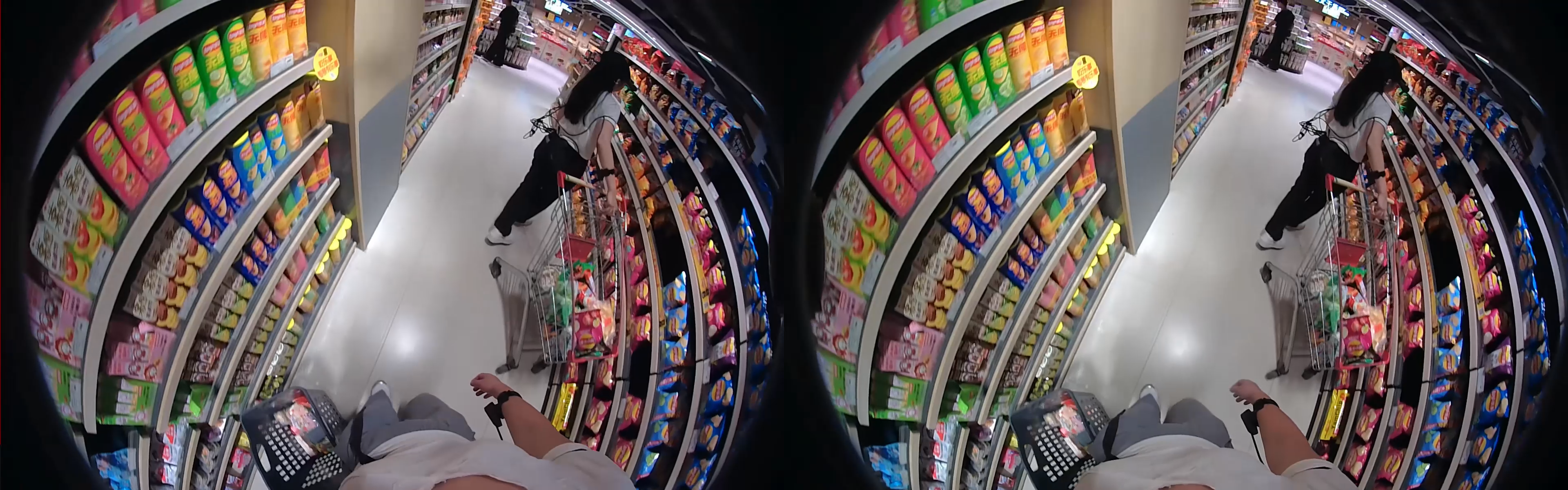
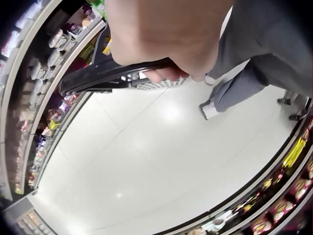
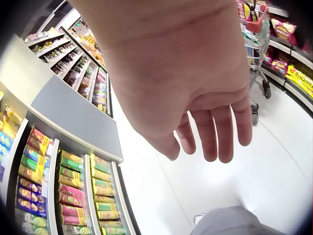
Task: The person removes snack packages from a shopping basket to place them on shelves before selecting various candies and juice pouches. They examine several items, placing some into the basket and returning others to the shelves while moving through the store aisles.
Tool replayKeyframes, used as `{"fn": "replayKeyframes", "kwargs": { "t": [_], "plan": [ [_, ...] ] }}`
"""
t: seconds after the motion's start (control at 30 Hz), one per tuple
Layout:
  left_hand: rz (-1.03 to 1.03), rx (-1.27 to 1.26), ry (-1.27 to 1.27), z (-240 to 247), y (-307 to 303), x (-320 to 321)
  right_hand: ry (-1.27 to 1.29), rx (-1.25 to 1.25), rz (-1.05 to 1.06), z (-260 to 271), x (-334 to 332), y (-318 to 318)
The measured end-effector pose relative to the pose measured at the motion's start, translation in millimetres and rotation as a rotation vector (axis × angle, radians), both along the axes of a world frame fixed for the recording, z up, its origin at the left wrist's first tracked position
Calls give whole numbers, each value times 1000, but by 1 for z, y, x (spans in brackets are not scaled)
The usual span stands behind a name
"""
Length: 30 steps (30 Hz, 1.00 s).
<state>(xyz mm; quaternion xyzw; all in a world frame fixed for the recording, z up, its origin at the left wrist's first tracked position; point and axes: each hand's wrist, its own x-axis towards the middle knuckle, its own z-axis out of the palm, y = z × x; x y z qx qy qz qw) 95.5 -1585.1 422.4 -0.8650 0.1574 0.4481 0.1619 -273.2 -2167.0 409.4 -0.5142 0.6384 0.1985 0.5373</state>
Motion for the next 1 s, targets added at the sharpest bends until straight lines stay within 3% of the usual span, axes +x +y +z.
{"fn": "replayKeyframes", "kwargs": {
  "t": [0.23,0.3,0.6,0.73,1.0],
  "plan": [
    [403,-185,-180,19,-221,-1,-207,1,-77,-10,40,-126],
    [472,-207,-224,22,-268,-11,-258,-58,25,-15,32,-165],
    [809,-292,-418,51,-423,-75,-287,-99,-140,-17,-54,-391],
    [928,-335,-477,59,-487,-89,-359,-147,-259,-10,-53,-468],
    [1205,-387,-575,43,-660,-100,-466,-19,-220,-6,1,-634]
  ]
}}
